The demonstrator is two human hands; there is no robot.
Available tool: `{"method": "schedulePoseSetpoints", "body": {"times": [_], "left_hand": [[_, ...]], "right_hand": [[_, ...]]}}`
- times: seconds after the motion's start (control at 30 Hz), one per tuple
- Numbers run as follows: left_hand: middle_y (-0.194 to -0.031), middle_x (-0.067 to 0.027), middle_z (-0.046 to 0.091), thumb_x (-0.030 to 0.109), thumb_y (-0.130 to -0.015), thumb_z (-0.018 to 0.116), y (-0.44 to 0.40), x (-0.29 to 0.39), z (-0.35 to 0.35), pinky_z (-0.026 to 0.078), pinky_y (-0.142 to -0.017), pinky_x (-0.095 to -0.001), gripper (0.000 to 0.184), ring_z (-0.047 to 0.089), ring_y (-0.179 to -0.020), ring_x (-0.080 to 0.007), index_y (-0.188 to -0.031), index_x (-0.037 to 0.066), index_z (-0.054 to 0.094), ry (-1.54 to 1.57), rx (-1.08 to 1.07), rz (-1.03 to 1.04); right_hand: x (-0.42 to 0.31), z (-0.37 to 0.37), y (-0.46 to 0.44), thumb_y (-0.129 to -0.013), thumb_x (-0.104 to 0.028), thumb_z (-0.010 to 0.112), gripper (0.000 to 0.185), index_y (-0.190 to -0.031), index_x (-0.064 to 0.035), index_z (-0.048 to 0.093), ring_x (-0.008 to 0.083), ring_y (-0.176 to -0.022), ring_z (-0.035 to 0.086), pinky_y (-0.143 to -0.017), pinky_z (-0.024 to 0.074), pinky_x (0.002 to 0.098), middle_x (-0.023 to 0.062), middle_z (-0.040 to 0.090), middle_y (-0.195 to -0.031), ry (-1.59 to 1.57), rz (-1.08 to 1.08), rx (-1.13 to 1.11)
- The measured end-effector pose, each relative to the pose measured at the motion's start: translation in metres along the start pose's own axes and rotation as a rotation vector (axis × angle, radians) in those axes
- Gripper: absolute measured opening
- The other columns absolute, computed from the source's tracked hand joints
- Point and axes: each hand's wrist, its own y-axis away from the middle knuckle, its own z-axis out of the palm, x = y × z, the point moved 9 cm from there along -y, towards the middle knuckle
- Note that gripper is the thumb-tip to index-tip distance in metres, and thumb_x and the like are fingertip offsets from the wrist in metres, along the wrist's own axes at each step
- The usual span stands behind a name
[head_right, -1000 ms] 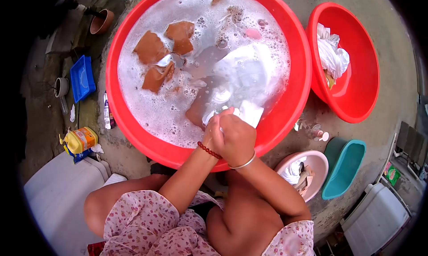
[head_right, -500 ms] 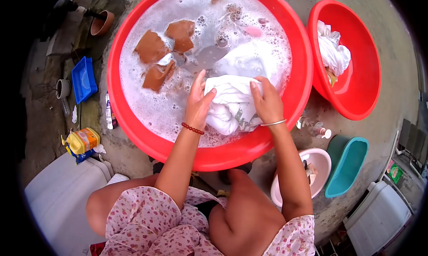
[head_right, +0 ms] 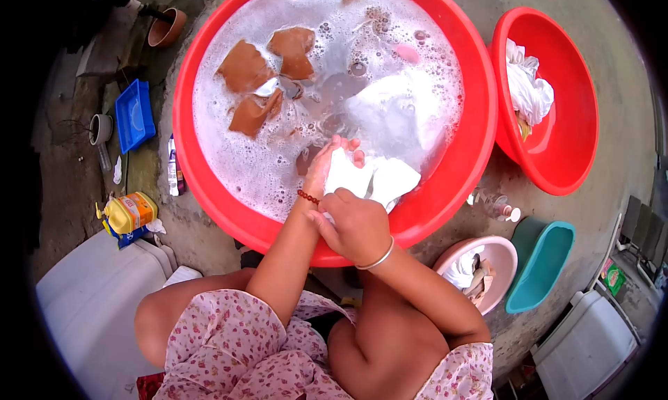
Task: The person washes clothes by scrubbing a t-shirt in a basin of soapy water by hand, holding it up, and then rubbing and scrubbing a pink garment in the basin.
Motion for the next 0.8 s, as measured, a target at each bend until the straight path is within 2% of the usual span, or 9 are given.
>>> {"method": "schedulePoseSetpoints", "body": {"times": [0.07, 0.17, 0.27, 0.43, 0.53, 0.57, 0.6, 0.73, 0.8], "left_hand": [[-0.097, -0.0088, 0.056, 0.026, -0.094, 0.048, -0.002, -0.022, 0.016, 0.050, -0.069, -0.0334, 0.019, 0.056, -0.079, -0.0194, -0.090, 0.008, 0.051, 0.276, -0.589, -0.215], [-0.111, -0.0098, 0.057, 0.025, -0.096, 0.043, 0.035, -0.038, 0.036, 0.048, -0.085, -0.0364, 0.029, 0.058, -0.099, -0.0214, -0.115, 0.005, 0.051, -0.034, 0.043, -0.114], [-0.109, -0.0083, 0.058, 0.027, -0.096, 0.045, 0.039, -0.054, 0.049, 0.046, -0.087, -0.0328, 0.030, 0.058, -0.098, -0.0185, -0.116, 0.006, 0.051, 0.109, -0.035, -0.219], [-0.062, 0.0025, 0.044, 0.033, -0.092, 0.053, 0.030, -0.047, 0.014, 0.034, -0.045, -0.0236, 0.029, 0.042, -0.052, -0.0085, -0.072, 0.015, 0.041, 0.152, 0.073, -0.261], [-0.064, -0.0057, 0.052, 0.036, -0.093, 0.046, 0.052, -0.041, 0.042, 0.047, -0.062, -0.0318, 0.036, 0.054, -0.065, -0.0185, -0.065, 0.014, 0.040, 0.204, 0.228, -0.300], [-0.070, -0.0115, 0.057, 0.040, -0.094, 0.042, 0.048, -0.035, 0.066, 0.049, -0.073, -0.0388, 0.042, 0.059, -0.075, -0.0259, -0.062, 0.013, 0.040, 0.286, -0.221, -0.325], [-0.070, -0.0115, 0.057, 0.040, -0.094, 0.042, 0.055, -0.028, 0.077, 0.049, -0.073, -0.0388, 0.042, 0.059, -0.075, -0.0259, -0.062, 0.013, 0.040, 0.282, -0.224, -0.329], [-0.070, -0.0129, 0.057, 0.050, -0.092, 0.040, 0.068, 0.030, 0.103, 0.048, -0.065, -0.0366, 0.049, 0.058, -0.069, -0.0263, -0.063, 0.010, 0.042, 0.244, -0.105, -0.155], [-0.069, -0.0114, 0.056, 0.051, -0.092, 0.041, 0.068, 0.052, 0.096, 0.048, -0.064, -0.0363, 0.048, 0.057, -0.068, -0.0253, -0.067, 0.010, 0.044, 0.156, -0.064, -0.070]], "right_hand": [[0.005, 0.006, -0.005, -0.077, -0.022, 0.068, 0.017, -0.070, -0.0095, 0.058, 0.0260, -0.053, 0.055, -0.046, 0.0410, 0.0358, 0.0077, 0.054, -0.061, 0.189, -0.036, 0.019], [0.078, -0.042, -0.036, -0.087, -0.026, 0.053, 0.035, -0.058, -0.0063, 0.055, 0.0315, -0.048, 0.052, -0.043, 0.0389, 0.0407, 0.0132, 0.053, -0.056, 0.327, 0.299, 0.266], [0.083, -0.050, -0.025, -0.087, -0.024, 0.053, 0.036, -0.057, -0.0045, 0.055, 0.0317, -0.050, 0.053, -0.044, 0.0396, 0.0403, 0.0142, 0.054, -0.058, 0.356, 0.334, 0.298], [-0.003, -0.015, 0.003, -0.076, -0.015, 0.066, 0.029, -0.056, -0.0081, 0.047, 0.0279, -0.047, 0.049, -0.045, 0.0395, 0.0354, 0.0104, 0.047, -0.055, 0.193, -0.044, 0.230], [0.090, -0.039, -0.018, -0.092, -0.035, 0.047, 0.046, -0.059, -0.0037, 0.054, 0.0317, -0.052, 0.052, -0.046, 0.0397, 0.0388, 0.0149, 0.054, -0.058, 0.196, 0.352, 0.205], [0.137, -0.038, -0.013, -0.094, -0.043, 0.042, 0.055, -0.061, -0.0016, 0.056, 0.0295, -0.050, 0.054, -0.047, 0.0385, 0.0391, 0.0153, 0.053, -0.055, 0.033, 0.590, 0.103], [0.153, -0.028, -0.007, -0.093, -0.051, 0.037, 0.062, -0.064, -0.0005, 0.058, 0.0248, -0.046, 0.051, -0.047, 0.0380, 0.0382, 0.0119, 0.048, -0.049, -0.400, 0.572, 0.132], [0.113, -0.020, -0.008, -0.092, -0.050, 0.044, 0.056, -0.082, 0.0022, 0.062, 0.0136, -0.063, 0.052, -0.058, 0.0419, 0.0270, 0.0092, 0.056, -0.068, -0.521, 0.198, -0.224], [0.121, -0.021, 0.006, -0.090, -0.035, 0.054, 0.039, -0.095, 0.0029, 0.061, 0.0099, -0.075, 0.054, -0.066, 0.0431, 0.0231, 0.0081, 0.059, -0.083, -0.555, 0.346, -0.381]]}}
